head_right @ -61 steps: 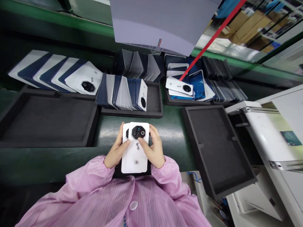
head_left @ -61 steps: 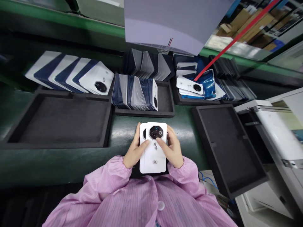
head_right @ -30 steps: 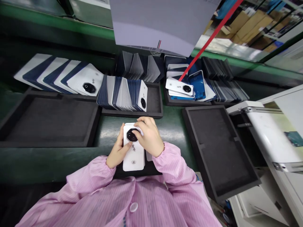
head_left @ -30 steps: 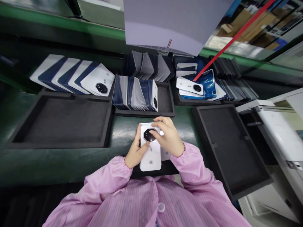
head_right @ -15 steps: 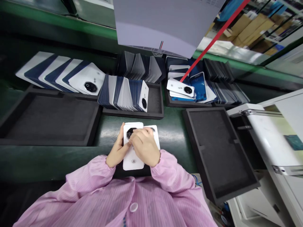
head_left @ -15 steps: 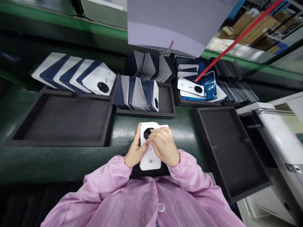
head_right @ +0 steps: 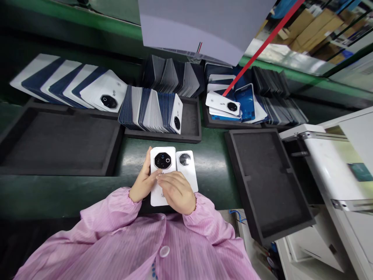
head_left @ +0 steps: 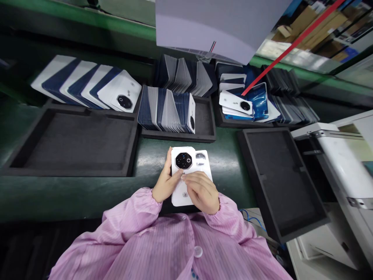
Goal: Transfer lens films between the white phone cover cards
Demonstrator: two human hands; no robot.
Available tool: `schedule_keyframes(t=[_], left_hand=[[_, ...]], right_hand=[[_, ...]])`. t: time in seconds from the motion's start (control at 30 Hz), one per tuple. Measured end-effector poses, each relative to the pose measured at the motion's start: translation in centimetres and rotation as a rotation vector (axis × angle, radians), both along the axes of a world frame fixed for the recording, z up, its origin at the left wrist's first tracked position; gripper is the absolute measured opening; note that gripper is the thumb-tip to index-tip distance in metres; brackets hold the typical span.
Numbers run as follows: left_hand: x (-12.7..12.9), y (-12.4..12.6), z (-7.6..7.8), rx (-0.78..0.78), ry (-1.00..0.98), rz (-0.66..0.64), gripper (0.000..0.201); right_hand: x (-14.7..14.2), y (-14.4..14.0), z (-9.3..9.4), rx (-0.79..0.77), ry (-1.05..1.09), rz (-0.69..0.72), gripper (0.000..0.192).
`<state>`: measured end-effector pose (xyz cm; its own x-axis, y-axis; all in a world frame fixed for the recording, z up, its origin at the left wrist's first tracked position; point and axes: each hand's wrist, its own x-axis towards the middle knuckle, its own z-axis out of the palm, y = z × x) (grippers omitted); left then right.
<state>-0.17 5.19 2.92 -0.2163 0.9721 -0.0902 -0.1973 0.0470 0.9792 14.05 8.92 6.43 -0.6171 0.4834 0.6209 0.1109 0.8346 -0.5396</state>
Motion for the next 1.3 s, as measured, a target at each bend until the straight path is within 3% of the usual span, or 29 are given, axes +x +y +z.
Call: schedule_keyframes(t=[0.37, 0.9, 1.3], left_hand=[[-0.05, -0.07, -0.58, 0.026, 0.052, 0.001, 0.080], [-0.07, -0.05, -0.45, 0.047, -0.032, -0.008, 0.079], [-0.13, -0.14, -0.36, 0.013, 0.040, -0.008, 0.078]], right_hand=[[0.12, -0.01, -0.21, -0.022, 0.014, 0.008, 0.044], [-0.11, 0.06, 0.06, 0.004, 0.037, 0.008, 0.043], [-0.06, 0.00, -0.33, 0.040, -0.006, -0.032, 0.043]])
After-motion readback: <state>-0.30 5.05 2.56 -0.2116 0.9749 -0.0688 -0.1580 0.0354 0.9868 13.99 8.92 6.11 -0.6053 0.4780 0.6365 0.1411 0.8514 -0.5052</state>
